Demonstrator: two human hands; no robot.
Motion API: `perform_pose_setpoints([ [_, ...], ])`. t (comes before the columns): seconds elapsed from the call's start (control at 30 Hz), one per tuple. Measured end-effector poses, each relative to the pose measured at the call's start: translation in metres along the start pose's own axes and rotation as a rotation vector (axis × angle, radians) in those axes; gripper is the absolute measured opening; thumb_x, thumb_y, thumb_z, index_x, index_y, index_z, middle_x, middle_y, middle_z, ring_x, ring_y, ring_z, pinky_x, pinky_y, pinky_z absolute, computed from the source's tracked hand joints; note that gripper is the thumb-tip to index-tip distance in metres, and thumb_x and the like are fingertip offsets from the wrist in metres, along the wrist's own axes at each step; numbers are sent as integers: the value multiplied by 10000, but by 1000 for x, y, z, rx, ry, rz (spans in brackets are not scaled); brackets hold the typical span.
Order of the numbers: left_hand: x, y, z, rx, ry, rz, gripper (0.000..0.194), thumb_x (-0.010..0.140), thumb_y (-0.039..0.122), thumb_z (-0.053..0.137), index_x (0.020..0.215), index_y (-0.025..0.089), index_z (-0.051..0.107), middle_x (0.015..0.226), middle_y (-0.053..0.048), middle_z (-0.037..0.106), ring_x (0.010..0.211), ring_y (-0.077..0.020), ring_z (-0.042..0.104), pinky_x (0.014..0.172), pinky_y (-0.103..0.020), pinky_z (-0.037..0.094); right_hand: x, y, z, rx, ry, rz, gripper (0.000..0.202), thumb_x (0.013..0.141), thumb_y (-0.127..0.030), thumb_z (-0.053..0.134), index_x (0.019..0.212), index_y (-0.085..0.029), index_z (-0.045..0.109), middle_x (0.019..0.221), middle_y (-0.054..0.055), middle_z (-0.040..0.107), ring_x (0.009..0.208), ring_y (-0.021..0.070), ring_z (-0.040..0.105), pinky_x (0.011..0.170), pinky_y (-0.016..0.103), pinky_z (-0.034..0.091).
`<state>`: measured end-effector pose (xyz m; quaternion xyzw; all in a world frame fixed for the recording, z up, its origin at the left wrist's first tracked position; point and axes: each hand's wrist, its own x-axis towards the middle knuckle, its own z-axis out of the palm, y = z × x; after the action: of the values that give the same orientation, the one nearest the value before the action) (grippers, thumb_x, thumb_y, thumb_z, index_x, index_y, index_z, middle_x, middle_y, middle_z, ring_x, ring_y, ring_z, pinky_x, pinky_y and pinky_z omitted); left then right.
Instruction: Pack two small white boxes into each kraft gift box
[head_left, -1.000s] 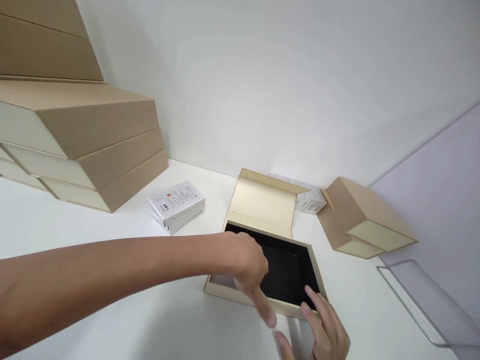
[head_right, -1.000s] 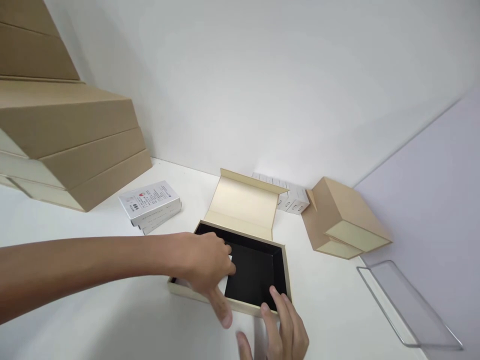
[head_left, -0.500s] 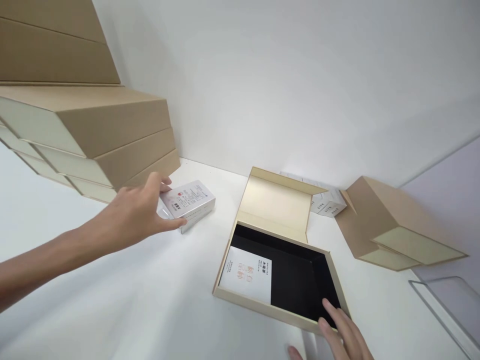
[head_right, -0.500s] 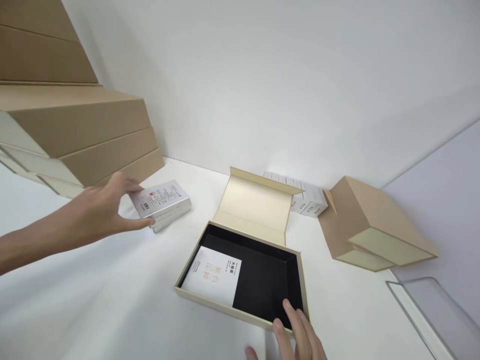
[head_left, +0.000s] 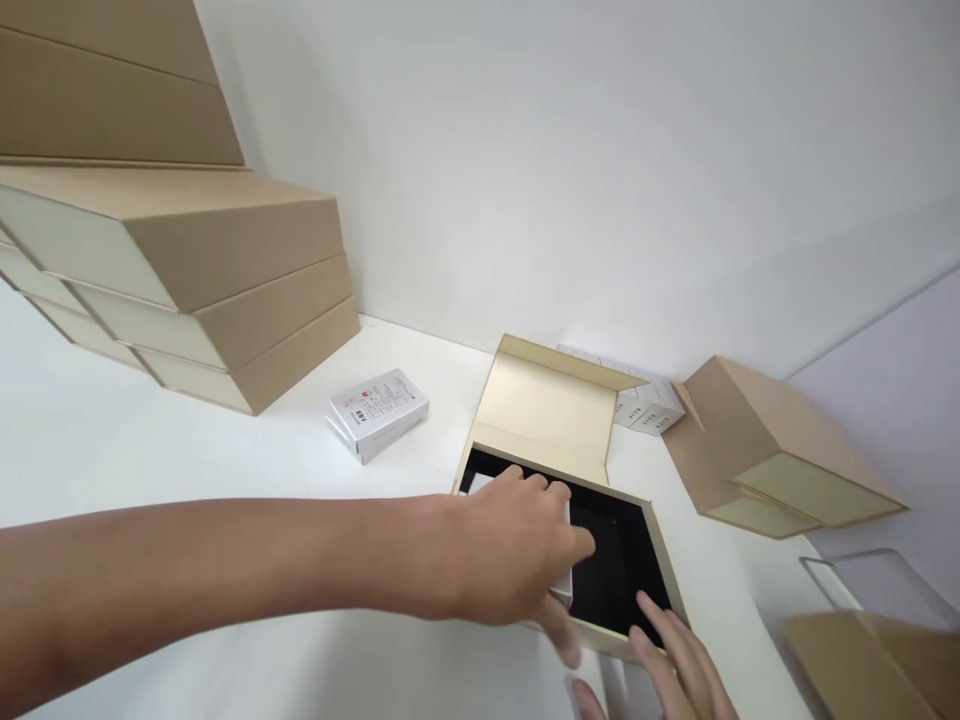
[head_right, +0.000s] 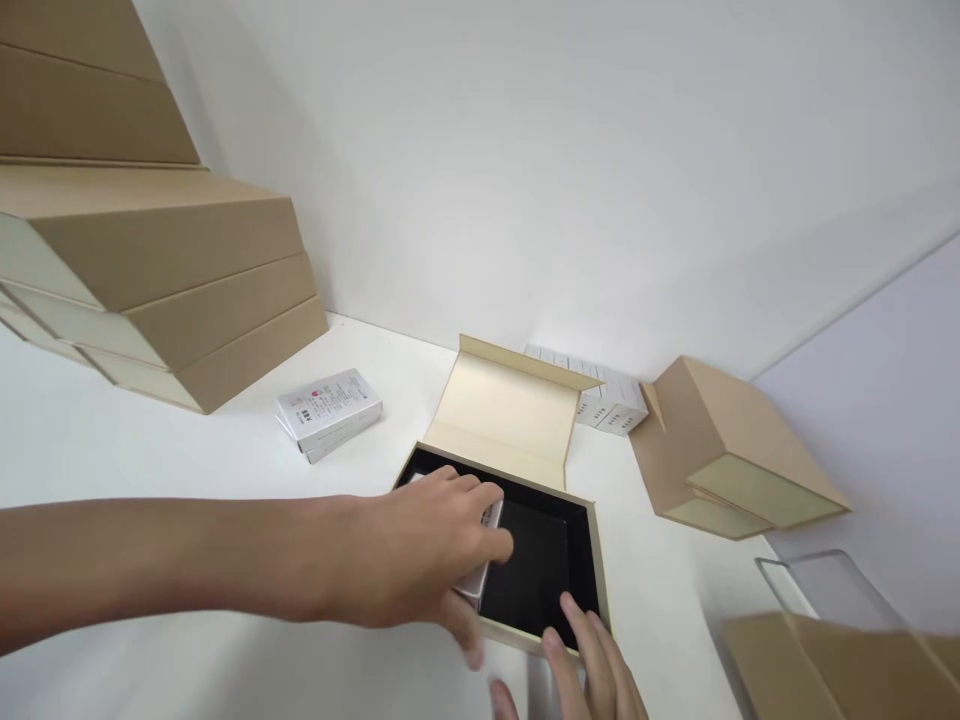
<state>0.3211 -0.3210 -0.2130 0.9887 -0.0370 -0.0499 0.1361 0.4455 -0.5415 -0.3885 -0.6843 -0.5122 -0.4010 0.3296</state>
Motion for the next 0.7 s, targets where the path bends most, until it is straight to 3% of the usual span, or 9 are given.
perform_pose_setpoints([
  [0.1,11,2,5,10,-169,-43,614,759,692,764,1116,198,688,1069,-124,681,890,-295,658,736,-393,539,-1,0,1,-1,4,-4,276,894,-442,658,1028,-200,645,1055,147,723,969,320,688,730,430,556],
  [0.17,12,0,1,13,-222,-88,690,710,684,799,1179,193,679,1080,-129,686,863,-302,667,651,-366,522,0,-2,2,-8,4,8,270,889,-432,660,1032,-202,647,1059,146,722,969,318,686,737,434,556],
  [0.3,7,-1,-5,26,-254,-152,628,709,578,831,1152,154,696,1027,-127,713,808,-289,684,593,-340,508,2,-6,1,11,15,28,242,886,-420,669,1013,-215,642,1066,134,720,989,308,684,756,428,555],
  [0.4,-2,-1,6,-76,-207,-192,699,697,574,825,1230,154,662,1074,-128,717,897,-327,704,654,-377,562,3,-8,0,24,7,30,252,898,-429,649,1038,-220,640,1073,129,716,996,305,683,758,429,552],
  [0.5,-18,-7,19,-208,59,-150,880,722,541,824,1445,154,503,1372,-169,628,1166,-344,659,863,-405,589,3,-8,0,25,-14,30,252,876,-401,683,1043,-217,641,1077,135,714,1002,314,682,747,428,553],
  [0.57,-33,-21,23,-208,357,-125,696,835,495,740,1410,174,514,1428,-154,603,1238,-296,628,999,-389,544,2,-8,-1,30,-25,29,285,863,-429,703,1034,-209,641,1070,145,715,994,326,686,734,434,554],
  [0.63,-51,-46,20,-95,629,-247,432,927,471,609,1257,194,583,1353,-143,650,1236,-291,622,1078,-428,485,1,-7,-2,51,-33,43,385,845,-503,717,1059,-192,641,1082,164,716,1010,349,686,729,451,561],
  [0.7,-72,-77,17,56,732,-515,474,885,537,609,1204,189,563,1331,-184,639,1270,-378,584,1088,-540,443,-3,-4,-4,75,-23,63,495,806,-567,742,1088,-173,640,1140,192,707,1037,374,686,739,482,572],
])
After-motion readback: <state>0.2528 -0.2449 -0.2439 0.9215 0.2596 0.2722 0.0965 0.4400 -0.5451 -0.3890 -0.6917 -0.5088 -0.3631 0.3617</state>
